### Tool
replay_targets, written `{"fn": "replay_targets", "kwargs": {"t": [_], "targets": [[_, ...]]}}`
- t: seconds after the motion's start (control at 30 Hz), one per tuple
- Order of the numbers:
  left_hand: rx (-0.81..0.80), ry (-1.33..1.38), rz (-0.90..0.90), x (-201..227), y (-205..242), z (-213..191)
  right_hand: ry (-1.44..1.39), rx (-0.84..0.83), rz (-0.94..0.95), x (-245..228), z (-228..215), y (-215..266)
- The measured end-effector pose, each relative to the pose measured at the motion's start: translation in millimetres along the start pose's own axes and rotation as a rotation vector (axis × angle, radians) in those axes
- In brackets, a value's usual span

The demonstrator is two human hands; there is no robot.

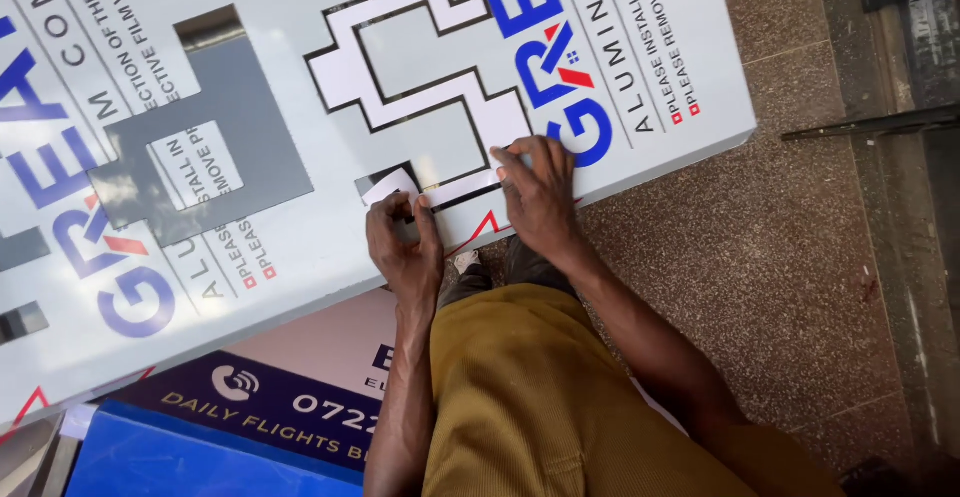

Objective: Peeling off small strips of protective film and smoothing a large white sheet onto a sign board.

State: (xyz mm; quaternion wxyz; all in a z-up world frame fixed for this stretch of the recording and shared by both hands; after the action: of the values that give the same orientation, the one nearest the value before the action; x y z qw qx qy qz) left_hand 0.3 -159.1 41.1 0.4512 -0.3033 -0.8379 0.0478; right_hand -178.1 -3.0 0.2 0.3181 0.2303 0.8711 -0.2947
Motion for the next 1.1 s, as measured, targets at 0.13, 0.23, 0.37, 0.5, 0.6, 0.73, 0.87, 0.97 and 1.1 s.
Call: {"fn": "replay_targets", "kwargs": {"t": [0.13,0.23,0.37,0.5,0.6,0.73,0.87,0.97,1.1], "targets": [[-0.023,0.002,0.023,4.6,-4.6,4.4,0.056,0.041,-0.016,-10.7,-2.5,-2.7],[-0.011,-0.001,0.044,5.2,1.4,-2.1,0.098,0.066,-0.08,-28.1,-2.3,2.2],[-0.02,-0.017,0.074,13.3,-1.3,0.5,0.121,0.057,-0.116,-29.2,-1.0,-0.5],[-0.019,-0.023,0.08,-1.0,4.4,5.7,-0.051,0.019,-0.067,-9.2,-6.8,7.9],[-0.015,0.018,-0.009,-10.3,5.0,6.3,-0.061,0.057,-0.092,-18.8,-14.8,11.7],[-0.009,0.082,-0.037,-18.9,6.2,7.6,-0.11,0.106,-0.082,-22.3,-22.1,9.4],[-0.021,0.084,-0.088,-18.7,6.1,4.3,-0.093,0.113,-0.098,-27.5,-24.1,11.0],[-0.048,0.106,-0.149,-14.9,3.4,2.1,-0.075,0.078,-0.07,-33.7,-30.1,6.1],[-0.05,0.051,-0.085,-48.1,3.7,4.4,-0.099,0.084,-0.141,-20.2,-13.7,10.2]]}}
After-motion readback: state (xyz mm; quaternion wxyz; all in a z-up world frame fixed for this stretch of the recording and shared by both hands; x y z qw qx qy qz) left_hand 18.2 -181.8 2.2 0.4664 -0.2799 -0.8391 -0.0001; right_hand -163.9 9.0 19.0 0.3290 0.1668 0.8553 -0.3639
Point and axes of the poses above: each hand's wrist, its own y-axis away from the middle knuckle, its own z-axis out of the palm, x = y × z, the point moved 10 cm from there along -y, towards the middle knuckle, and after that the axes turned 15 degrees about -y, right-handed, at the moved point
